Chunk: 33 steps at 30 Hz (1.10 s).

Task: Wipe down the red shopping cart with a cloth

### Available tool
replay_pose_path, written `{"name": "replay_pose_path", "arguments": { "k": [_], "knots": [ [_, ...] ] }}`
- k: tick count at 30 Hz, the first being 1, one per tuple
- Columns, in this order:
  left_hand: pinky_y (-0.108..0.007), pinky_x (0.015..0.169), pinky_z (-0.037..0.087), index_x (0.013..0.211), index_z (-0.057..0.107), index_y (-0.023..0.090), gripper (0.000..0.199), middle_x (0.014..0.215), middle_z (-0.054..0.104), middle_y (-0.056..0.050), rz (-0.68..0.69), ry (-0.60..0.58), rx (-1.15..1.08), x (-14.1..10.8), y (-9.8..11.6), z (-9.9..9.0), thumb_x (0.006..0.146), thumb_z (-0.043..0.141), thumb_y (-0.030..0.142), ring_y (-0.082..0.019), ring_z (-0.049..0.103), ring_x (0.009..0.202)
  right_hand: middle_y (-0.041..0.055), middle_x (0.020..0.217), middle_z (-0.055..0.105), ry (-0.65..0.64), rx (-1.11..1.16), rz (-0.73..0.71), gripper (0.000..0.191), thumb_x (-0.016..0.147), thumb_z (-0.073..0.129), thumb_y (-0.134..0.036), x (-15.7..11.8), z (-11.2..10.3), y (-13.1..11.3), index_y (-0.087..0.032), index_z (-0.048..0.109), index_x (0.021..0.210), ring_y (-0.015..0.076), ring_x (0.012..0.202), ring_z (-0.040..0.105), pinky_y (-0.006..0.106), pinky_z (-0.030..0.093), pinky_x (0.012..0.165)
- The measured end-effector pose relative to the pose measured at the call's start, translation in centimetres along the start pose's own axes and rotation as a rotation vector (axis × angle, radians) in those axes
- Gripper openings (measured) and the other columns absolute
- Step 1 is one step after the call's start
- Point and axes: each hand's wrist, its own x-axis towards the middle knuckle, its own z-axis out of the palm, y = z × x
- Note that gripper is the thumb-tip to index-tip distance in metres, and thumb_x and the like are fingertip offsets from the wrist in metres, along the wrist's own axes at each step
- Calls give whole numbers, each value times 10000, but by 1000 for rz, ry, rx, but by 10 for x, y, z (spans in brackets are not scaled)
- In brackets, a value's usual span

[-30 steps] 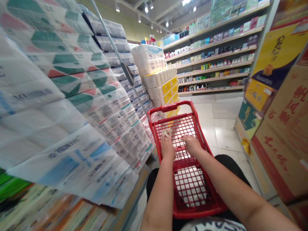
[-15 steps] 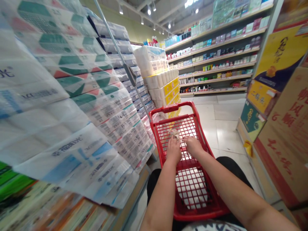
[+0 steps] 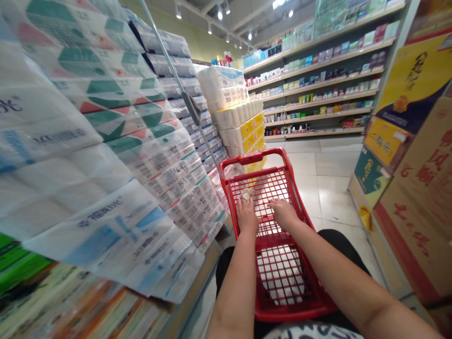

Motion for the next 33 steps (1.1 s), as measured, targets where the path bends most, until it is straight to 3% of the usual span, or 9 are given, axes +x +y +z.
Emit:
{"name": "replay_pose_path", "arguments": {
  "k": [4,6,9,11,16,21,26,31,33],
  "knots": [
    [-466,1173,276,1447,389,203,767,1554,307,-89,262,-92,-86,-2,2,2,726,444,-53,-249,199,1459,98,1283,620,-6,2,-9,495,762,470,30,0,0,1,-160,664,1175,225,1209,527,355,346,1041],
    [-455,1176,276,1446,386,242,784,1569,279,-44,333,-57,-117,-3,3,3,726,421,-67,-216,184,1464,97,1274,625,-6,1,-10,483,767,477,23,0,0,1,-162,665,1173,222,1206,528,349,350,1036],
    [-492,1169,274,1445,390,223,768,1599,175,-70,106,106,-107,-4,3,1,728,460,-42,-262,114,1476,83,1292,616,9,-12,0,503,753,475,42,-1,-1,0,-174,672,1164,209,1203,531,331,360,1024],
    [-539,1170,238,1430,418,228,752,1599,173,-81,9,89,-90,-4,4,0,718,521,8,-310,102,1473,79,1295,615,12,-15,6,509,752,472,44,-1,-2,-1,-177,671,1166,209,1198,534,331,369,1014],
    [-532,1206,120,1414,430,275,709,1556,311,-4,285,-89,-59,-7,9,-4,738,534,89,-254,152,1469,77,1260,636,11,-7,-15,467,761,487,12,-1,-1,-1,-185,684,1136,225,1169,554,354,390,993],
    [-537,1185,198,1431,411,203,662,1573,263,-69,39,76,-1,-7,9,-7,784,504,100,-300,143,1466,87,1303,611,9,-23,2,530,733,474,51,0,0,0,-174,673,1170,218,1212,531,352,367,1030],
    [-515,1196,196,1392,464,256,637,1549,327,-24,243,-61,-35,-5,6,-2,779,517,91,-285,186,1458,72,1303,614,9,-12,-10,496,758,486,20,-1,-2,-1,-195,675,1163,216,1199,541,353,374,1025],
    [-509,1199,198,1400,442,104,665,1554,290,-132,-25,69,-17,1,-4,7,742,470,5,-313,150,1463,84,1303,613,13,-23,-9,550,715,471,61,-1,-1,-1,-171,672,1171,214,1215,531,349,362,1041],
    [-500,1195,219,1400,434,85,678,1548,297,-148,27,55,-49,2,-5,11,730,453,-17,-297,145,1466,86,1300,614,12,-26,-11,547,715,469,63,-1,-1,0,-171,676,1164,212,1215,533,348,361,1043]
  ]
}}
